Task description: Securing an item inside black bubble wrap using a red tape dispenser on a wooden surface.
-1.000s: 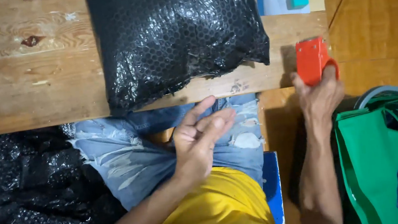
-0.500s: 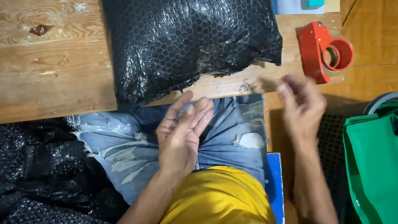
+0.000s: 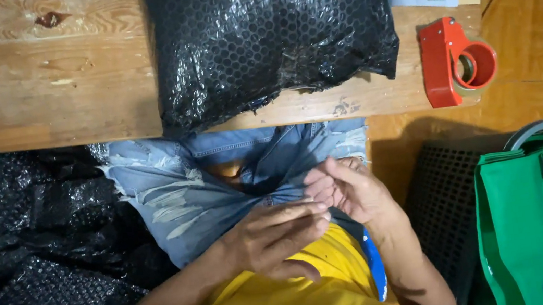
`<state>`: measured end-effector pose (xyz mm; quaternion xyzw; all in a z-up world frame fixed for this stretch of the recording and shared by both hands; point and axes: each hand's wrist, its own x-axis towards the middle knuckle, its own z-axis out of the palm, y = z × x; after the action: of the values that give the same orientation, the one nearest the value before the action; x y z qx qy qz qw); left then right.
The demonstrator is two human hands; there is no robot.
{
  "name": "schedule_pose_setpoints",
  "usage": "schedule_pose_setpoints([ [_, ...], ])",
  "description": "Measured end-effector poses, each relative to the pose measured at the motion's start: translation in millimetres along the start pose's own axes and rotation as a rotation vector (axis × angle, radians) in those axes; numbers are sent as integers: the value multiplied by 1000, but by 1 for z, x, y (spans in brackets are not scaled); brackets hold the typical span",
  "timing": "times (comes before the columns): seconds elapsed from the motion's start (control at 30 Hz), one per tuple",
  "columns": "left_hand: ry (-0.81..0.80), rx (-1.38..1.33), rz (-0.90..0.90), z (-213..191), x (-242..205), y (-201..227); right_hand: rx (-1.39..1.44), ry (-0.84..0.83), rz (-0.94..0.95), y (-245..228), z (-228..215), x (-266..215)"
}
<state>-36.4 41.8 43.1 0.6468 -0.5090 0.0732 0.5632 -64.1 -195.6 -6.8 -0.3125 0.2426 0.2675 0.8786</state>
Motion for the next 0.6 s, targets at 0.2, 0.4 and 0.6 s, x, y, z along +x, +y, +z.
schedule_pose_setpoints([
  [0.2,-101,53,84,3,-3,3,-299,93,-43,-10,17,3],
  [0.4,-185,204,139,0,-6,0,-247,142,-47,-5,17,11],
  [0.6,-359,302,205,-11,-8,-8,-147,205,-42,-7,11,22],
])
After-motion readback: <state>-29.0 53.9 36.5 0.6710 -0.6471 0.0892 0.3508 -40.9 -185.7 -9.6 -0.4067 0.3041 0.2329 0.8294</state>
